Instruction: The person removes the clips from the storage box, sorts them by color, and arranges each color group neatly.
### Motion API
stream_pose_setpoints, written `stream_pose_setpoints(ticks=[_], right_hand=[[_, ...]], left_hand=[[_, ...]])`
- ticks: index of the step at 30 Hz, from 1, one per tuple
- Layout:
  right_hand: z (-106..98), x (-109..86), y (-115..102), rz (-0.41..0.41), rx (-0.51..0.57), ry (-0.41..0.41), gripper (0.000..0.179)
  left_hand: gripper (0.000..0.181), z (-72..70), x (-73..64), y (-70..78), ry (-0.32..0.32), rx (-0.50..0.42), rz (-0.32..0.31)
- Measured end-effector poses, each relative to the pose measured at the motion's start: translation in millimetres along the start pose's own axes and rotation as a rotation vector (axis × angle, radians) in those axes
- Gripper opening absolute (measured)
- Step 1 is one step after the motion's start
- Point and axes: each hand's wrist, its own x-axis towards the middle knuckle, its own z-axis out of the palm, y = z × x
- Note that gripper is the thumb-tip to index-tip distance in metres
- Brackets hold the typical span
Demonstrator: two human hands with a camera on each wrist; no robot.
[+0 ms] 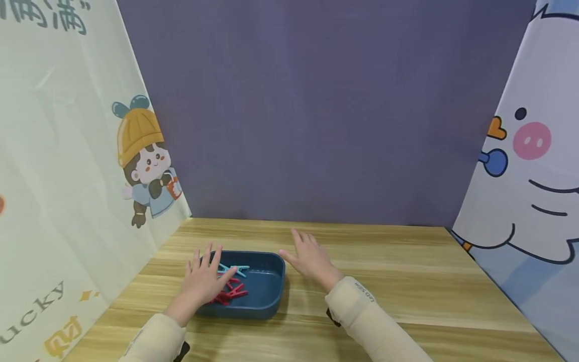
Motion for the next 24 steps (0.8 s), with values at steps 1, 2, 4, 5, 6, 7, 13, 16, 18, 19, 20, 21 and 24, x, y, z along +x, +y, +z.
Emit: stream_pose_setpoints(ticks=[1, 2, 4, 5, 6, 7, 13, 16, 18, 19, 20, 21, 24], right_hand=[[0, 0.5, -1, -0.003, 0.003, 0.000, 0.083], [0, 1.0, -2, -0.004, 0.006, 0.000, 0.083], [0, 2.2, -4, -0.010, 0.011, 0.003, 0.083], [0, 2.9, -5, -0.012, 0.017, 0.006, 0.083], [0, 3.8, -7, -0.015, 0.019, 0.008, 0.083], [0, 4.5, -8, -0.017, 0.022, 0.009, 0.083], [0, 7.4, -14, -0.022, 0.039, 0.011, 0.081], [1, 7.8, -15, -0.023, 0.044, 0.013, 0.079], [2, 8.0, -16, -0.027, 0.045, 0.015, 0.078], [2, 8.2, -16, -0.030, 0.045, 0.017, 0.078], [3, 8.4, -15, -0.029, 0.047, 0.016, 0.078], [4, 8.5, -15, -0.028, 0.049, 0.014, 0.078], [6, 8.3, -14, -0.029, 0.060, 0.016, 0.079]], left_hand=[[0.078, 0.2, -0.6, -1.6, 0.000, -0.006, -0.003], [0.078, 0.3, -1.4, -2.9, 0.000, -0.010, -0.006], [0.078, 0.5, -3.2, -5.2, 0.001, -0.013, -0.012], [0.078, 0.9, -3.7, -6.4, 0.002, -0.015, -0.013], [0.078, 1.3, -4.4, -7.4, 0.003, -0.017, -0.013], [0.079, 1.5, -4.9, -8.4, -0.001, -0.016, -0.016], [0.080, 3.2, -7.9, -14.3, 0.004, -0.048, 0.005], [0.078, 4.4, -9.0, -18.1, 0.003, -0.064, 0.012], [0.078, 5.3, -9.8, -21.3, 0.001, -0.070, 0.016], [0.078, 5.7, -10.2, -22.8, 0.001, -0.075, 0.018], [0.078, 6.0, -10.7, -24.4, -0.002, -0.078, 0.021], [0.078, 6.2, -11.4, -25.7, -0.003, -0.085, 0.025], [0.077, 6.7, -13.5, -29.0, 0.000, -0.108, 0.031]])
